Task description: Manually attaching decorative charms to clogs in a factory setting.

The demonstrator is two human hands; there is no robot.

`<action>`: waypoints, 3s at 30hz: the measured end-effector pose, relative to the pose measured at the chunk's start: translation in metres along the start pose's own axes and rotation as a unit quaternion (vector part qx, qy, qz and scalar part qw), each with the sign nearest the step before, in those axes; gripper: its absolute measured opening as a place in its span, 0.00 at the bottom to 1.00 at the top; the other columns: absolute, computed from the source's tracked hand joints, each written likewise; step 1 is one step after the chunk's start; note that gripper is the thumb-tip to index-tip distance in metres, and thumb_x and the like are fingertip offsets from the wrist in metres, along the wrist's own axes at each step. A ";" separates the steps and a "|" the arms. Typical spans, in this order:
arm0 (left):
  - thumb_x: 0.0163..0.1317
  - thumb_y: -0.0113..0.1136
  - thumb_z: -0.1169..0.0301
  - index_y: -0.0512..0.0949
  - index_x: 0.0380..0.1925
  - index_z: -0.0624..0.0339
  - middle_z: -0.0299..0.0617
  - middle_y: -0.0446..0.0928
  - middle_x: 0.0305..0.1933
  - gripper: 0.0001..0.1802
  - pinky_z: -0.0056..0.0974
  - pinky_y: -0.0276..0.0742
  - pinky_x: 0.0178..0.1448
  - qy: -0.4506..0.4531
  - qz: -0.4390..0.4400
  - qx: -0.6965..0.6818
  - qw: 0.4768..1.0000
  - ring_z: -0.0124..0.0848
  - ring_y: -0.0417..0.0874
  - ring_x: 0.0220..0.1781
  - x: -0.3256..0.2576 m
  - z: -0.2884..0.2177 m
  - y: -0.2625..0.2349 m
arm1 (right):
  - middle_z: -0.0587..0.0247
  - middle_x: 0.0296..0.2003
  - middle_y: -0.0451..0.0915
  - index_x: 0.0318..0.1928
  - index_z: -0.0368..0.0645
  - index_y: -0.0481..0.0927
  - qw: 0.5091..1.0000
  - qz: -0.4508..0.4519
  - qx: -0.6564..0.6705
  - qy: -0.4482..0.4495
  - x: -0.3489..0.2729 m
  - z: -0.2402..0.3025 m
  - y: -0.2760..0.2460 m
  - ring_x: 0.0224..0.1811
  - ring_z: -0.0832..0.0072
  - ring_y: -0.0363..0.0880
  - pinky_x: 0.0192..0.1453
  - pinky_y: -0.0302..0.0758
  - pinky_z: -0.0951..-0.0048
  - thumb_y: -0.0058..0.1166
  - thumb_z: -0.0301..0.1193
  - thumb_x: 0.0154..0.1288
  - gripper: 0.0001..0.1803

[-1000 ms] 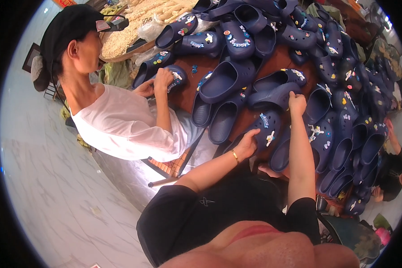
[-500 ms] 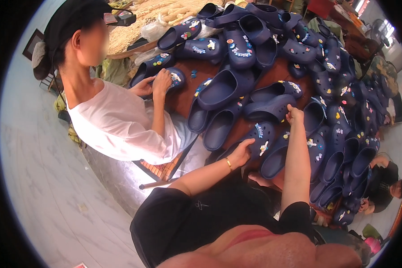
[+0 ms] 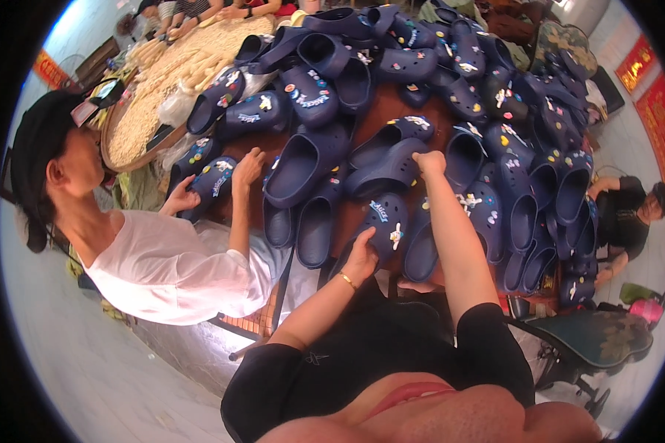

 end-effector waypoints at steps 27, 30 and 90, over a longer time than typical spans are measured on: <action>0.56 0.55 0.57 0.64 0.55 0.59 0.43 0.69 0.55 0.29 0.40 0.64 0.60 -0.006 0.011 0.032 0.999 0.36 0.70 0.57 -0.003 -0.003 -0.010 | 0.64 0.22 0.70 0.32 0.41 0.72 0.914 0.214 0.303 0.167 -0.023 -0.026 0.046 0.20 0.75 0.68 0.19 0.64 0.74 0.44 0.25 0.59 0.04; 0.56 0.54 0.59 0.63 0.55 0.59 0.45 0.70 0.55 0.29 0.44 0.66 0.60 0.006 0.004 0.043 0.999 0.38 0.71 0.56 -0.007 -0.003 -0.010 | 0.63 0.23 0.71 0.34 0.40 0.73 0.899 0.233 0.331 0.167 -0.020 -0.031 0.049 0.21 0.74 0.70 0.20 0.66 0.75 0.45 0.24 0.59 0.04; 0.59 0.50 0.61 0.68 0.47 0.61 0.43 0.73 0.47 0.20 0.41 0.65 0.60 0.023 -0.095 -0.142 0.985 0.35 0.73 0.51 -0.001 -0.007 -0.023 | 0.55 0.29 0.80 0.29 0.43 0.81 0.864 0.222 -0.235 -0.387 -0.169 0.022 0.036 0.36 0.59 0.79 0.43 0.74 0.62 0.59 0.32 0.45 0.09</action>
Point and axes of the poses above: each hand's wrist, its own x-axis towards the middle knuckle, its own y-axis out of the palm, z = x × y, the point moved 4 cm from there along x, towards the middle knuckle
